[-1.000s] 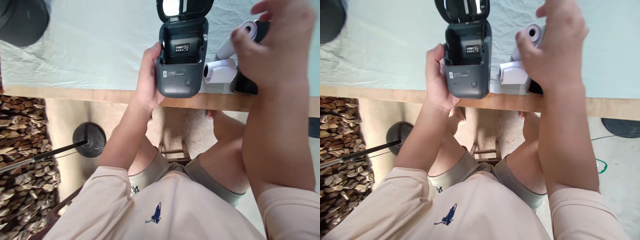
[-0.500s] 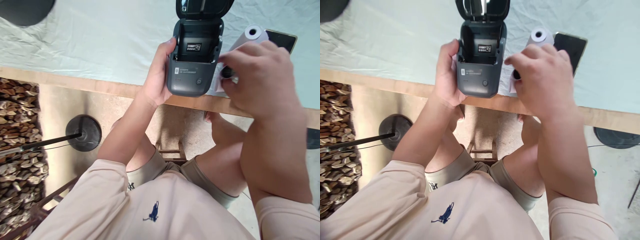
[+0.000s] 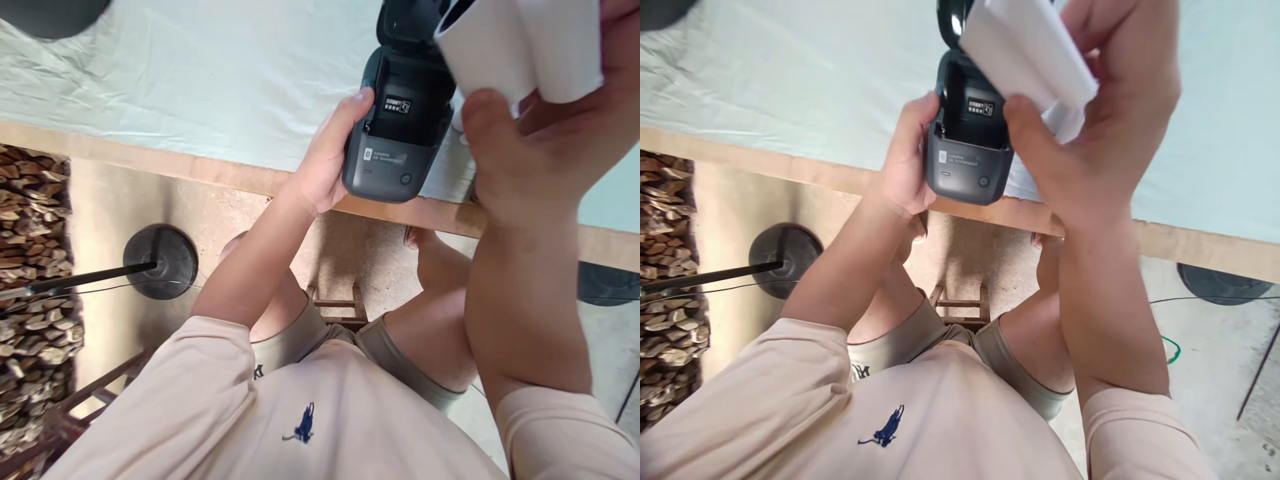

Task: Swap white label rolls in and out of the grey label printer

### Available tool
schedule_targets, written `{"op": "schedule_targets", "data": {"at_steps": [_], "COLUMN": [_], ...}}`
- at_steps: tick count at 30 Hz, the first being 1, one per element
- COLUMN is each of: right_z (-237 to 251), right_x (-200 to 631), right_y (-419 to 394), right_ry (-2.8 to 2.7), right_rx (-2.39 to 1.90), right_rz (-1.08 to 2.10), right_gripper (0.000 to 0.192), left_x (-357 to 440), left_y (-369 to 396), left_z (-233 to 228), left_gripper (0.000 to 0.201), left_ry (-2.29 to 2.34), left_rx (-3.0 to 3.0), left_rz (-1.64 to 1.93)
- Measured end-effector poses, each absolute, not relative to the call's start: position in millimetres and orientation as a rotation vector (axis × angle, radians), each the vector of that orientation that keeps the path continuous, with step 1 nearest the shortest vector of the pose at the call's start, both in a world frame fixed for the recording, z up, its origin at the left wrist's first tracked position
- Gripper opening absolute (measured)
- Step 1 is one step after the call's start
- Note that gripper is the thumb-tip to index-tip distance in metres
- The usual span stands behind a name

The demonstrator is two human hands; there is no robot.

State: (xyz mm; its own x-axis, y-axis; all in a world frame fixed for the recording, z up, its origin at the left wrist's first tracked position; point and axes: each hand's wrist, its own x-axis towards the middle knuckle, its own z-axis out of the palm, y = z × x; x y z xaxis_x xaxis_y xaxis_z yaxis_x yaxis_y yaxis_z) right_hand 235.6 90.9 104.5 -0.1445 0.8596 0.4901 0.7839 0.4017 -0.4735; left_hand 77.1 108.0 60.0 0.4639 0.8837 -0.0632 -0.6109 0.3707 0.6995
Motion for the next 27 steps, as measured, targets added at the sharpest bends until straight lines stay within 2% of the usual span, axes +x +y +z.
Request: {"op": "schedule_targets", "data": {"at_steps": [10, 17, 20, 24, 27], "right_z": [76.2, 96.6, 99.6, 96.9, 98.7], "right_x": [232.7, 220.2, 218.1, 218.2, 220.9], "right_y": [101.7, 89.7, 88.4, 90.1, 89.8], "right_ry": [-2.043, -1.867, -1.981, -2.055, -2.063], "right_rx": [-1.586, -1.582, -1.580, -1.563, -1.571], "right_rz": [-0.395, -0.244, -0.226, -0.223, -0.215], "right_gripper": [0.034, 0.026, 0.025, 0.026, 0.024], "left_x": [80.2, 76.4, 77.3, 77.6, 76.2], "left_y": [104.5, 105.1, 105.0, 104.6, 103.5], "left_z": [57.2, 57.3, 57.3, 57.0, 58.3], "left_gripper": [0.020, 0.013, 0.010, 0.010, 0.019], "left_ry": [0.519, 0.555, 0.555, 0.534, 0.515], "left_rx": [0.764, 0.712, 0.710, 0.729, 0.807], "left_rz": [1.075, 1.054, 1.056, 1.062, 1.042]}}
